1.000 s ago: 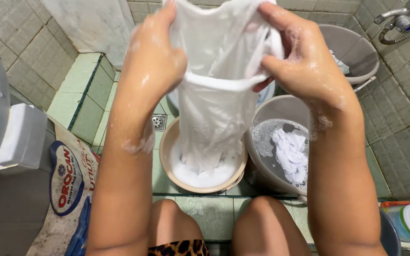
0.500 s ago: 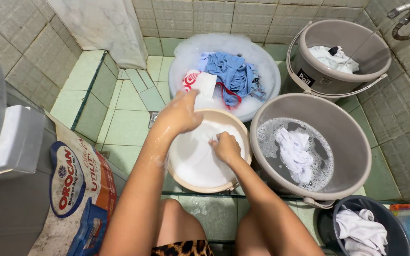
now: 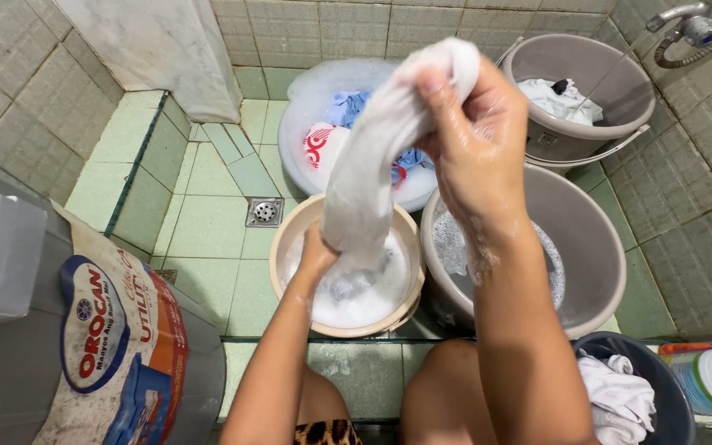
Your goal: The person washes white and dark clothing by hand in several buckets of soapy water, scrubbing and wringing out the items.
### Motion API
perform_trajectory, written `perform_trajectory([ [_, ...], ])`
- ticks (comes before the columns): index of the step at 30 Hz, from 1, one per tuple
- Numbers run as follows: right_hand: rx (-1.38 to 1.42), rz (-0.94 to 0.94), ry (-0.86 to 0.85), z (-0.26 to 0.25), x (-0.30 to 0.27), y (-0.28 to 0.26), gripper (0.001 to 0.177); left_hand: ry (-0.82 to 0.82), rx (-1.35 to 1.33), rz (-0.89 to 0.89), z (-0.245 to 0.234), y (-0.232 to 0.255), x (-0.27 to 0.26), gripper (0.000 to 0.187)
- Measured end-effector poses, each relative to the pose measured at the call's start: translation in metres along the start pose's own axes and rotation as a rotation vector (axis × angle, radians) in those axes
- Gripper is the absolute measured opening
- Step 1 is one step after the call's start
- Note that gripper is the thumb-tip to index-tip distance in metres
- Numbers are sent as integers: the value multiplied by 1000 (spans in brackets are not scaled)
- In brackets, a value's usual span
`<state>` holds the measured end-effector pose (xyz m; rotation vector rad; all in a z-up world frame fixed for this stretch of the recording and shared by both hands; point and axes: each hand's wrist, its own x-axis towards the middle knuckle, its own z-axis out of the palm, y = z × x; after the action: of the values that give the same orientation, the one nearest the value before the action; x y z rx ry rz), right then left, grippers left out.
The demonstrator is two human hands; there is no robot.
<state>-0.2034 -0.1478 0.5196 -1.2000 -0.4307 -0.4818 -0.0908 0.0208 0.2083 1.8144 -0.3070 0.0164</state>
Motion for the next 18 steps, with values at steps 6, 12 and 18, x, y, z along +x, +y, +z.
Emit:
perform_trajectory([
  [6, -1011, 474, -359, -59, -43, 86, 20, 260, 21, 160, -7, 0, 12, 56],
  [12, -1210, 656, -288, -104, -105, 214, 113, 305, 183, 419, -10, 29, 14, 50],
  [18, -150, 750, 99, -81, -120, 275, 69, 216, 351, 612, 9, 10, 18, 45],
])
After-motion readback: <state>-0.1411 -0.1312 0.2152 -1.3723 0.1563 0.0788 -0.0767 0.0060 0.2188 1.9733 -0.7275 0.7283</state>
